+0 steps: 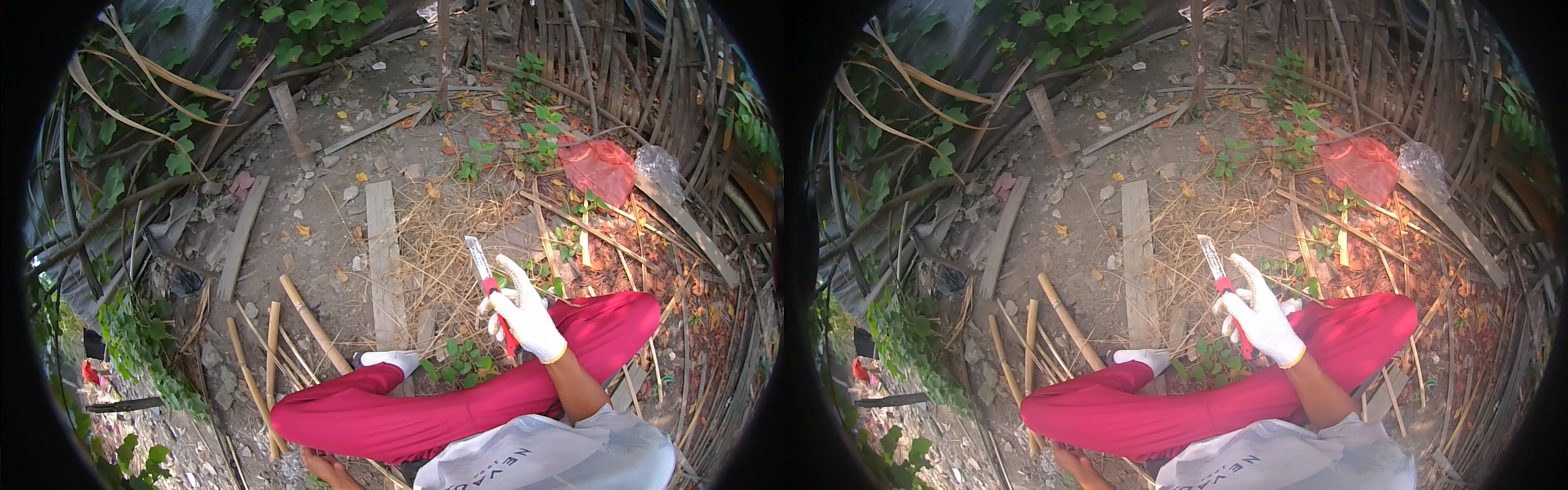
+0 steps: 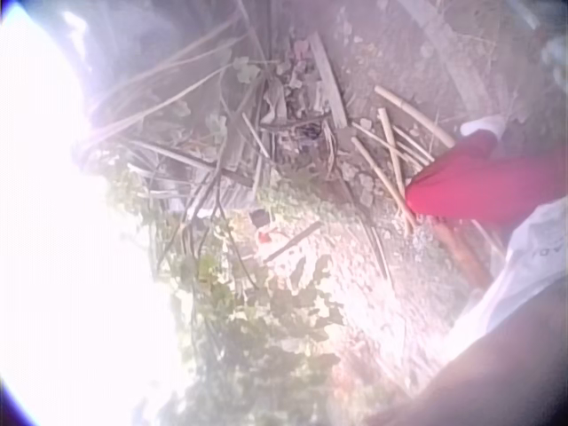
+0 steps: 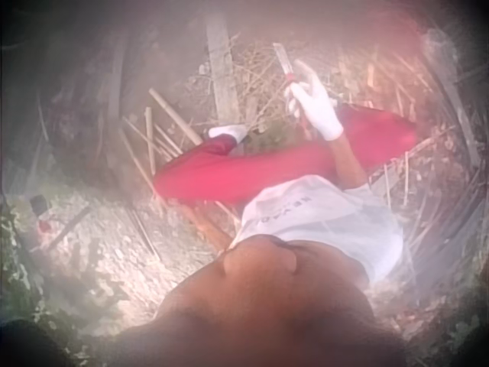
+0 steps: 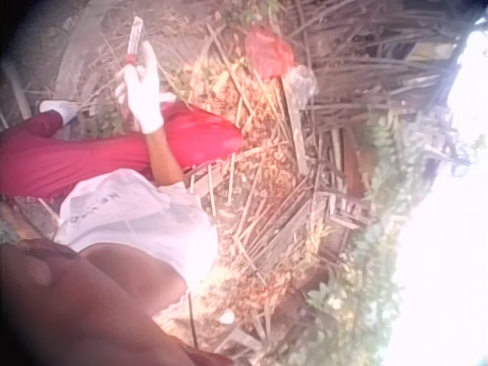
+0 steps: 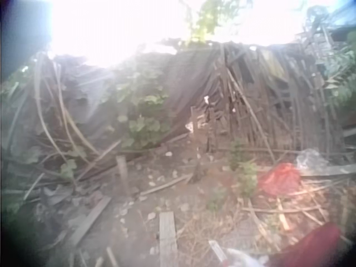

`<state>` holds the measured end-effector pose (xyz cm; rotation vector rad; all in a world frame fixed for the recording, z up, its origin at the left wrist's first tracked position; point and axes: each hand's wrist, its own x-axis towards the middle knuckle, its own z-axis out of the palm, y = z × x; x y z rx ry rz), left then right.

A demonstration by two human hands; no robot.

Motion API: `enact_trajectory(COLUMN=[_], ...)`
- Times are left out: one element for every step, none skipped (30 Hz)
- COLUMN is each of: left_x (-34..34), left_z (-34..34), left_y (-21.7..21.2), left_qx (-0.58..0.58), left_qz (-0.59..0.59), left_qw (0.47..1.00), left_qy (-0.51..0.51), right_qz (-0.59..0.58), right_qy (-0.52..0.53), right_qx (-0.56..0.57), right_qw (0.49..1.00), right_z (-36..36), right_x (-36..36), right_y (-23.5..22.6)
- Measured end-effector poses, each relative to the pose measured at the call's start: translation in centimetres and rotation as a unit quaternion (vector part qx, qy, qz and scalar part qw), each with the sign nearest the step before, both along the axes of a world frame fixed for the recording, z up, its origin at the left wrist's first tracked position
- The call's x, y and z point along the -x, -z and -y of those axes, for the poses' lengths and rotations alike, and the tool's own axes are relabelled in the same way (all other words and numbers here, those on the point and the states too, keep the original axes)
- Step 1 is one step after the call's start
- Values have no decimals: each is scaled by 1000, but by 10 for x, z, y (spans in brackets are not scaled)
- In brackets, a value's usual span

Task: The person sits cross-legged on the ground and uses a knife to shave a long, thin bamboo stick. They hold the stick with their left hand and scrape the surface with the knife in their right hand, removing the outer layer. The person rotates the stick periodically to work on different sides.

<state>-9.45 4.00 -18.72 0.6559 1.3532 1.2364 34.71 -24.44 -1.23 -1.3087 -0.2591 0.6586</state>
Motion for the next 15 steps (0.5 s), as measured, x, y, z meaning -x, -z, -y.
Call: enact_trajectory(left_x=[-4,-9,-14,-17,-19,-21,-23,-21,-17,-13,-11,-15,-18,-20,-21], left_z=[3,6,10,13,17,20,21,19,18,17,18,19,21,21,22], left_y=[-5,-11,-17,-21,-22,-23,-23,-21,-20,-19,-18,-23,-26,-27,-28], left_qx=[5,14,23,32,22,13,4,7,11,14,14,14,13,14,13], left_qz=[0,-12,-24,-36,-42,-47,-52,-55,-58,-62,-66,-70,-73,-76,-79], left_qw=[1000,1000,999,999,999,999,999,998,998,998,997,997,996,996,996], left_qy=[1,-4,-9,-14,-9,-3,3,14,22,30,36,42,49,42,35], right_qz=[17,21,26,30,22,15,8,10,12,14,13,12,12,12,13], right_qy=[5,3,1,-2,-2,-3,-3,-11,-22,-33,-32,-29,-27,-15,-3], right_qx=[7,14,20,26,28,31,34,37,40,43,45,47,49,47,44], right_qw=[1000,1000,999,999,999,999,999,999,999,998,998,998,998,999,999], right_z=[0,0,0,0,1,2,3,5,5,5,5,3,2,0,-3], right_x=[0,-1,-2,-4,-4,-5,-6,-8,-10,-10,-10,-10,-9,-7,-5], right_y=[-1,1,3,5,5,4,3,5,8,10,11,9,8,6,5])
